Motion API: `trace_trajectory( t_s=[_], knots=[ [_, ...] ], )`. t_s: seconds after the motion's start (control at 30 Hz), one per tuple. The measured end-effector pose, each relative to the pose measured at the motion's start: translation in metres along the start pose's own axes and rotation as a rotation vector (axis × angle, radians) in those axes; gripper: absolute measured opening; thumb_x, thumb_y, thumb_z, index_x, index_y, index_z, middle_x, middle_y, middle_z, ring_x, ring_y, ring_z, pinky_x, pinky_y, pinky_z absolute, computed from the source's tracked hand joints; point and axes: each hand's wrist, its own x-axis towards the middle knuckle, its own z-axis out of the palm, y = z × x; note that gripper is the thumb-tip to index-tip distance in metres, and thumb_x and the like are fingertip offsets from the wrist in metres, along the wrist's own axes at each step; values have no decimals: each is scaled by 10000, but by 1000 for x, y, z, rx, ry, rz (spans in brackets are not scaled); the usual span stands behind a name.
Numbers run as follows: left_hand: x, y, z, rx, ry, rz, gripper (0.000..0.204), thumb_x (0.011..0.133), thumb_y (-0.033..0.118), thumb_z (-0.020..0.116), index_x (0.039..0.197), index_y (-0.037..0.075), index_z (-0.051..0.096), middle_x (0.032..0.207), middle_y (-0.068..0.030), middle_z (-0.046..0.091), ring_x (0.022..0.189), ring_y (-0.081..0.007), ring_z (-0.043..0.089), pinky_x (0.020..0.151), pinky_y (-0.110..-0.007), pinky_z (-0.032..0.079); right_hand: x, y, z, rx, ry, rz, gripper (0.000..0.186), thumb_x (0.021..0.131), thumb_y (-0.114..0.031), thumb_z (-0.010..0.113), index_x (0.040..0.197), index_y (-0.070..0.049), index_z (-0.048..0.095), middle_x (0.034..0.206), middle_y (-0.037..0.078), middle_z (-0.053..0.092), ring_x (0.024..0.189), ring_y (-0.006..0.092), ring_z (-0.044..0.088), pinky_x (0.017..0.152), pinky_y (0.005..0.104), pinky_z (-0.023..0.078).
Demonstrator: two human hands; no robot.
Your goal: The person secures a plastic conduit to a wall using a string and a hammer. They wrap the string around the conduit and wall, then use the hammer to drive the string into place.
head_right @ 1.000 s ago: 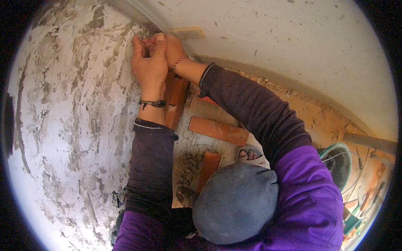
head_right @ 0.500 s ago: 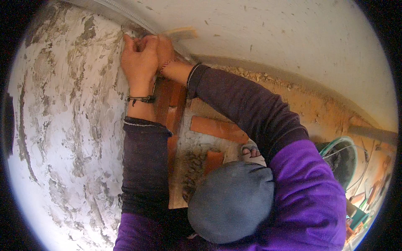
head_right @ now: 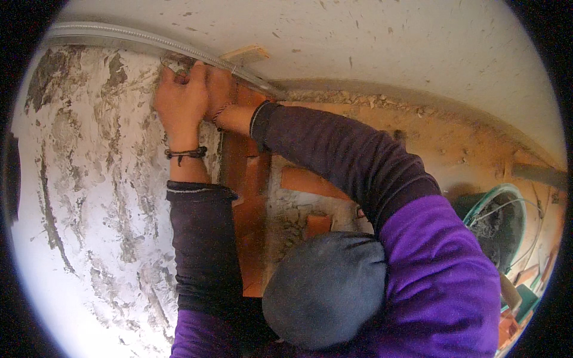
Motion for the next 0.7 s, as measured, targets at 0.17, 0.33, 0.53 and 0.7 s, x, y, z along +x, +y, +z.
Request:
trace_trajectory(
  t_s=[0.17, 0.33, 0.53, 0.7],
  knots=[
    [19, -9, -20, 34, -8, 57, 436, 766, 367, 644, 914, -43, 642, 840, -207, 678, 817, -372, 663, 744, -435, 514, -3, -13, 5, 175, 52, 228, 181, 811, -226, 645, 752, -56, 667, 734, 175, 660, 709, 364, 654, 647, 438, 515],
    [32, -4, -24, -797, -278, -368, 218, 791, 183, 666, 868, -21, 654, 769, -61, 642, 637, -158, 594, 581, -287, 468, -3, -12, 14, 152, 170, 198, 105, 806, -111, 629, 785, -13, 660, 718, 185, 651, 634, 307, 652, 588, 369, 502],
    [38, -7, -19, -964, -206, -409, 81, 820, 98, 625, 882, 46, 616, 739, 7, 531, 597, -84, 440, 528, -226, 365, -3, -16, 13, 143, 103, 278, 109, 801, -114, 628, 809, -15, 673, 726, 187, 654, 652, 319, 655, 613, 390, 512],
    [51, -14, -19, -1514, -343, -635, 148, 840, 186, 576, 858, 44, 539, 702, -10, 472, 569, -96, 384, 513, -240, 311, -3, -20, 11, 82, 161, 235, 101, 772, -101, 637, 815, -17, 675, 740, 187, 658, 678, 344, 653, 628, 409, 515]
  ],
)
